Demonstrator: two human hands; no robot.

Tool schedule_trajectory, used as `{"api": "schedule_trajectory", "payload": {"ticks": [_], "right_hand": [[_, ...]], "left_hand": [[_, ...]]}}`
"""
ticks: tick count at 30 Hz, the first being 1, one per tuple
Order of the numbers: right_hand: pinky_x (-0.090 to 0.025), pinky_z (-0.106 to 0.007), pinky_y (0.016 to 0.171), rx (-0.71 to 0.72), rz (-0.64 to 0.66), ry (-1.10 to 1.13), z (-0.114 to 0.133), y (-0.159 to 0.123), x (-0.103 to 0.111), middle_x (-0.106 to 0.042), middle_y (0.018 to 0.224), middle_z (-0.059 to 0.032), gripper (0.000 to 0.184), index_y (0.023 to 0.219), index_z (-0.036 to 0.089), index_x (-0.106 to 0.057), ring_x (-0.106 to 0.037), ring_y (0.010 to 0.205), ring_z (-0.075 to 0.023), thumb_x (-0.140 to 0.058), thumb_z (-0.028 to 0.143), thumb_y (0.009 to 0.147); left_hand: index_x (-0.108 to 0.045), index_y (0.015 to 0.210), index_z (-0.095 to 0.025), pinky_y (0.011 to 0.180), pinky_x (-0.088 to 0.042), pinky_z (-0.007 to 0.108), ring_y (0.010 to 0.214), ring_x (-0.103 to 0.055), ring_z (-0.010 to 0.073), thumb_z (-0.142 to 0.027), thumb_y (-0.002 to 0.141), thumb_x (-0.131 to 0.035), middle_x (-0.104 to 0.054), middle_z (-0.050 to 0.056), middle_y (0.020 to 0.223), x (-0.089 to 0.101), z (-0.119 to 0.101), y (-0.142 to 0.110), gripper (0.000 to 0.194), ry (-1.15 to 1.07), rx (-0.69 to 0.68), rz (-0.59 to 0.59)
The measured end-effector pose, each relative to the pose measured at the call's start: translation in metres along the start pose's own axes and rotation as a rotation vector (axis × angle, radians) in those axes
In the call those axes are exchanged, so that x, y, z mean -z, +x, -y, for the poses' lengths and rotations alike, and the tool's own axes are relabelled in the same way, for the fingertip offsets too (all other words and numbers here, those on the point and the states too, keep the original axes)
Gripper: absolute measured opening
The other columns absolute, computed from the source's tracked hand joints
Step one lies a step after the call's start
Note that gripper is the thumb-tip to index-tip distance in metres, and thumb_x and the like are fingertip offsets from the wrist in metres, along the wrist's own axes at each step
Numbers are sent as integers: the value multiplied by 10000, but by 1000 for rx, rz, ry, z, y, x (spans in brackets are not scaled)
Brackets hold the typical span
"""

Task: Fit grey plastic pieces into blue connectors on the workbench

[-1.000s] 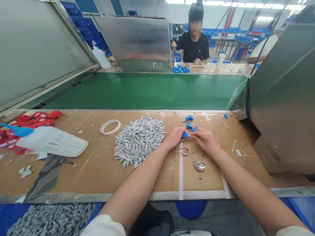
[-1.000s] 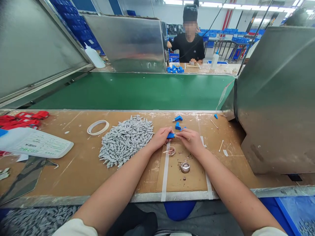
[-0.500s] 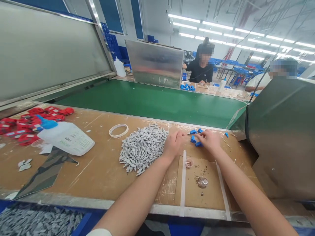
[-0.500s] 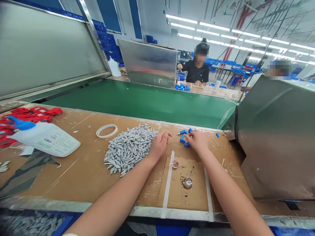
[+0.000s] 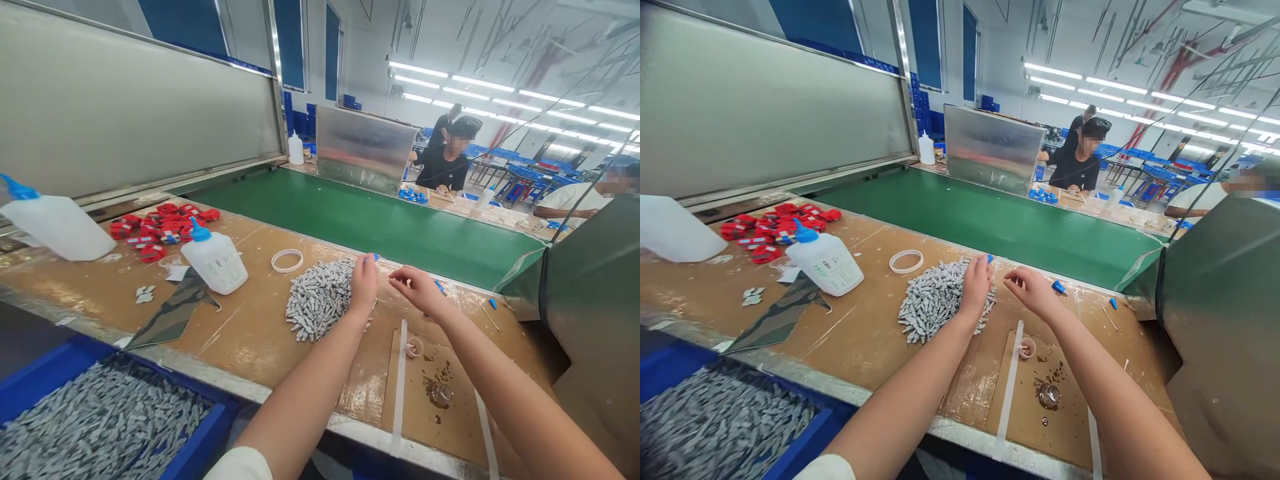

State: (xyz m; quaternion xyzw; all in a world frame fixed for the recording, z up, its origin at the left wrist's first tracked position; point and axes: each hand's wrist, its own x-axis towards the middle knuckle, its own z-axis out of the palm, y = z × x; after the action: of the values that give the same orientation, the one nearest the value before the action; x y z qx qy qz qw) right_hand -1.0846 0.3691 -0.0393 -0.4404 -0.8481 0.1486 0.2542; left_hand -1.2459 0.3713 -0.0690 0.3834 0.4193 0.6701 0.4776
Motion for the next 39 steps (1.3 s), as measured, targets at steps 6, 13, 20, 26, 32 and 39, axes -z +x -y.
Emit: {"api": "schedule_trajectory", "payload": {"ticks": [6, 13, 20, 26, 32, 39], "right_hand": [[-451, -266, 703, -86, 275, -27, -14, 25, -30, -737, 880, -26, 70, 878, 192, -750, -645, 778, -169, -698, 148, 896], [-467, -269, 706, -81, 310, -15, -18, 15, -55, -711, 930, -54, 78, 928, 175, -736, -650, 807, -187, -772, 192, 861], [-530, -297, 719, -180, 108, 93, -28, -25, -27, -734, 877, -49, 114, 943, 182, -692, -681, 790, -193, -621, 268, 970], [-564, -270, 626, -143, -102, 229, -21, -110, 37, -733, 860, -54, 281, 974, 199, -749, -685, 705, -178, -671, 469, 973], [-563, -301, 743, 68, 156, -123, 20, -180, 80, -703, 1004, -86, 232, 1196, 251, -720, -683, 874, -203, -522, 286, 1081], [-584, -299, 761, 173, 373, -321, 46, -192, 78, -675, 1058, -106, 444, 1325, 227, -638, -670, 913, -208, -432, 23, 990]], "left_hand": [[-476, 848, -223, 440, -236, 184, 482, -245, 78, -492, 966, -553, -309, -73, 649, 12, -25, 6, 303, -371, -81, -300], [-528, 873, -206, 450, -256, 169, 509, -297, 63, -472, 953, -568, -404, -52, 704, 6, -18, 1, 280, -350, -68, -266], [-499, 843, -204, 410, -172, 169, 465, -264, 46, -576, 917, -618, -375, -70, 662, -7, -4, -7, 398, -310, 56, 63], [-602, 998, -190, 406, -185, 170, 457, -332, 25, -688, 791, -729, -541, -26, 809, -30, 31, -27, 554, -265, 276, 527], [-573, 908, -182, 412, -180, 173, 454, -324, 33, -685, 794, -728, -569, -17, 766, -36, 55, -38, 539, -185, 389, 665], [-568, 817, -184, 436, -223, 182, 507, -355, 72, -674, 833, -698, -530, -7, 687, -34, 47, -44, 507, -81, 381, 693]]}}
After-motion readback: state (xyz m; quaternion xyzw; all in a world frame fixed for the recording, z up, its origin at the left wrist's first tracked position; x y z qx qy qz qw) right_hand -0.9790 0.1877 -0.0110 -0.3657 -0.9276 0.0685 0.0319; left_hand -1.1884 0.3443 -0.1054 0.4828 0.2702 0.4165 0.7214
